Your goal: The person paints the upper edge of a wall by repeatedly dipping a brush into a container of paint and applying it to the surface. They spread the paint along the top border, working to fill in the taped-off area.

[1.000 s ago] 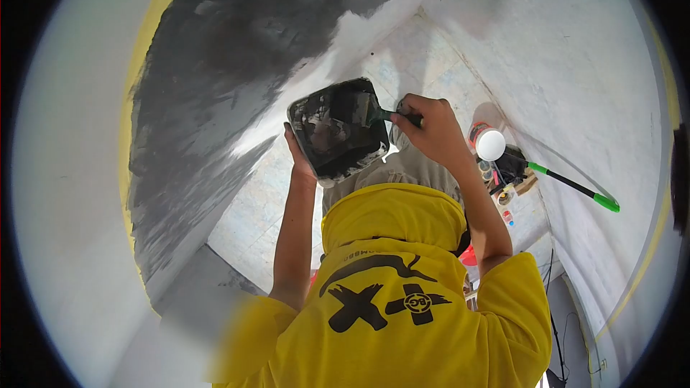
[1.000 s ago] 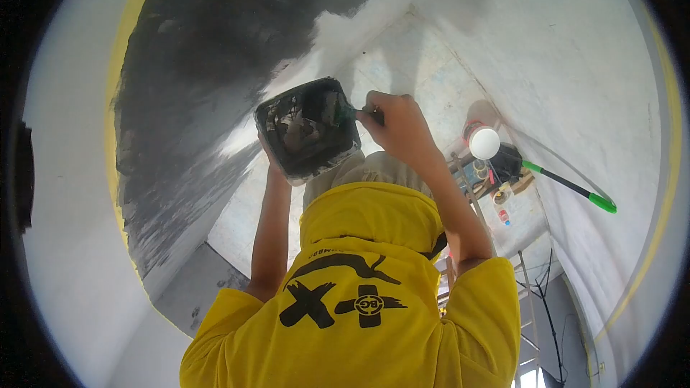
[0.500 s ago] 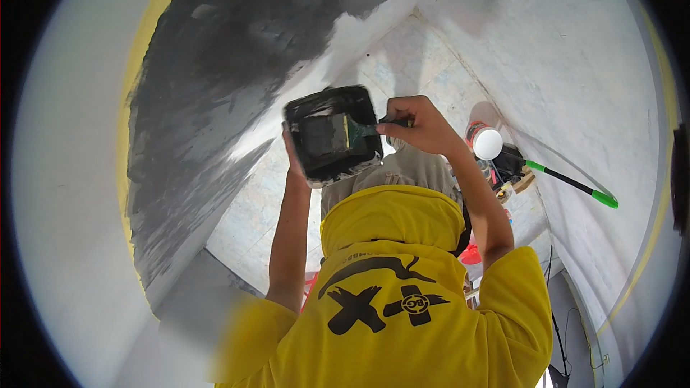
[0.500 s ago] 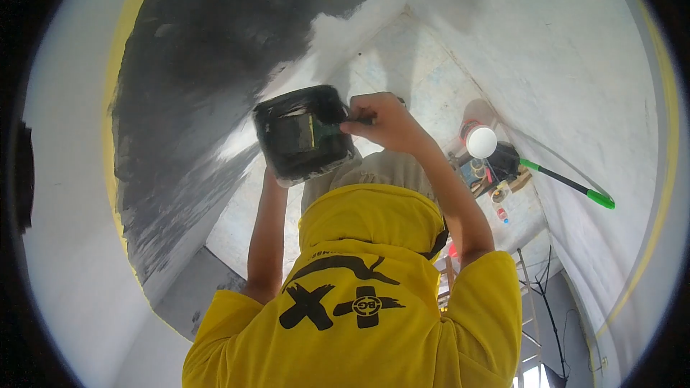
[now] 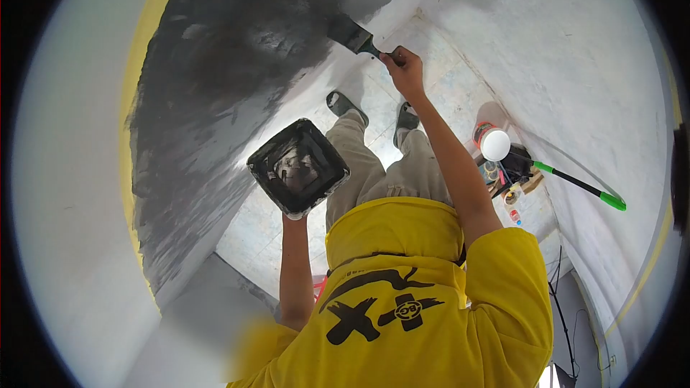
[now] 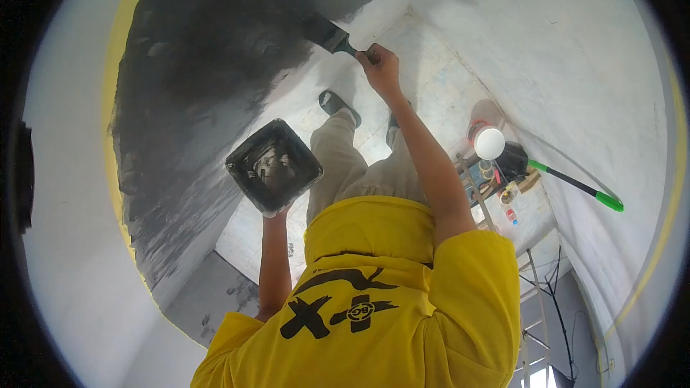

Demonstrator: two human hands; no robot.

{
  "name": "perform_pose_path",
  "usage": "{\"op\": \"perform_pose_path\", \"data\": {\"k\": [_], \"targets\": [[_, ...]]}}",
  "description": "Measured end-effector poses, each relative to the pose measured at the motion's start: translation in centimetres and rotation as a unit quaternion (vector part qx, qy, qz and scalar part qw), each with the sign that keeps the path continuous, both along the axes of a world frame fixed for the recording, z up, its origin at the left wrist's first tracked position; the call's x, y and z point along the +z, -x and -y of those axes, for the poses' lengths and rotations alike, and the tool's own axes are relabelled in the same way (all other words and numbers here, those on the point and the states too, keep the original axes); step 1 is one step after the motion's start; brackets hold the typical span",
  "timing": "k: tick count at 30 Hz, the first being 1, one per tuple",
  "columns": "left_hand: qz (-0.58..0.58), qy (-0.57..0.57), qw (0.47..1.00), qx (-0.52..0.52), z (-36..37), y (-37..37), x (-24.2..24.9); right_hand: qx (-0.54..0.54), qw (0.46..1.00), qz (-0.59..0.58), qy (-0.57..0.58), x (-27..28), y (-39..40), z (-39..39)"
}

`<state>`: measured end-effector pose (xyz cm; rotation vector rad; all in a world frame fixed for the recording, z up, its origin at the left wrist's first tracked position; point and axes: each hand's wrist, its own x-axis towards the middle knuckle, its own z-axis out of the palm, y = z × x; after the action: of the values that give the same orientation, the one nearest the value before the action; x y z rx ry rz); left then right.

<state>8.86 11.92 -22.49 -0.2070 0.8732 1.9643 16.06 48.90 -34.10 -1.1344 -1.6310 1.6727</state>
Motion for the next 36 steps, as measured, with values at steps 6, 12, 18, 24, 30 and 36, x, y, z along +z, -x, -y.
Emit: {"op": "perform_pose_path", "data": {"k": [6, 12, 18, 24, 30, 36], "targets": [[0.003, 0.002, 1.000, 0.004, 0.8, -0.7, -0.5, -0.059, 0.975, 0.190, -0.099, -3.9, 0.6, 1.0], [-0.021, -0.021, 0.999, -0.028, 0.9, -0.8, -0.8, -0.029, 0.987, -0.146, 0.055, 2.7, 1.3, 1.0], [-0.014, -0.037, 0.999, -0.019, 0.6, -0.8, -0.7, -0.034, 0.974, -0.187, 0.120, 2.6, 0.9, 2.6], [0.010, -0.017, 0.999, -0.036, 0.2, -1.0, -0.3, 0.008, 0.977, 0.208, -0.037, -9.6, 1.4, 3.4], [0.027, 0.008, 0.998, -0.048, -0.4, -0.8, -0.2, -0.013, 0.975, 0.220, -0.039, -12.8, 0.3, 3.8], [0.076, 0.034, 0.994, -0.070, -3.5, 0.6, -6.9, -0.039, 0.959, 0.278, 0.042, -27.5, -2.2, 0.1]]}}
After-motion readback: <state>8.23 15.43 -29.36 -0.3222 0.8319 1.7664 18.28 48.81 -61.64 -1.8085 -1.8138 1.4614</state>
